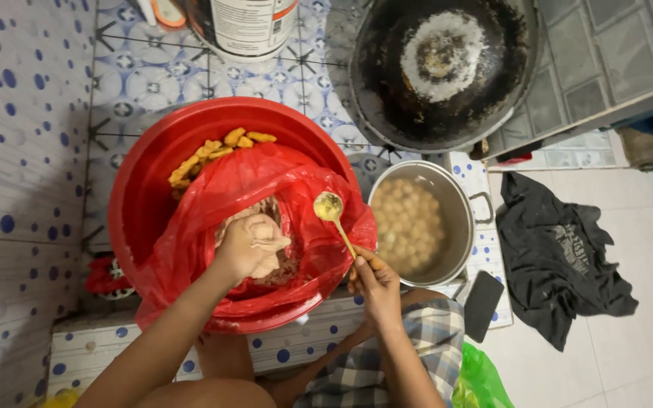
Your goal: The person is forming meatballs by scooping meat paste from a container and dropping them into a pot of water.
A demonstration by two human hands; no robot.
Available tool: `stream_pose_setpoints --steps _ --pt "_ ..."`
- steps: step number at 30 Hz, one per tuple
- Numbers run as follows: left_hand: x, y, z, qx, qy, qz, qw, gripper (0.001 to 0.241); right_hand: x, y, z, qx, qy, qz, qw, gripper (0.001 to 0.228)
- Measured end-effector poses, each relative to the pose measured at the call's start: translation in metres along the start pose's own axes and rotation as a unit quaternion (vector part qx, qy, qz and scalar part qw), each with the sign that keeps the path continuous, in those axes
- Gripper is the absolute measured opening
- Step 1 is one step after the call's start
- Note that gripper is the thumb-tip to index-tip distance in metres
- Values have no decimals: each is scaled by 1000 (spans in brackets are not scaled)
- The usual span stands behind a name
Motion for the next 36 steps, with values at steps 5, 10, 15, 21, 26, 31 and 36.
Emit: stream_pose_setpoints --steps 5,10,15,21,26,31,36 --pt "-28 5 -10 33 72 -11 997 33 5 1 -2 7 9 7 1000 28" --pt "-37 5 -23 89 53 -49 993 22 2 0 1 6 22 4 1000 29" --pt "-76 27 -30 39 -9 -77 996 11 6 1 -2 10 29 -3 1000 29" --pt "-65 23 -22 -7 -59 -80 995 22 10 2 -6 7 36 -10 999 30" --pt "-76 24 -22 -1 15 -70 997 24 5 1 0 7 32 -5 999 29" --pt "-101 30 -35 35 31 -107 993 26 3 1 3 6 30 -3 1000 29" --pt "-107 31 -35 42 -31 -104 993 14 5 2 0 6 33 -5 999 29"
Point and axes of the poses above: each hand's wrist, its own y-axis away from the middle knuckle, its own z-axis out of the back of the hand, x = y × z, the point moved 10 cm from there along -y, towards the middle knuckle, and after that the axes turned 10 degrees about x, right-handed, at the moved point
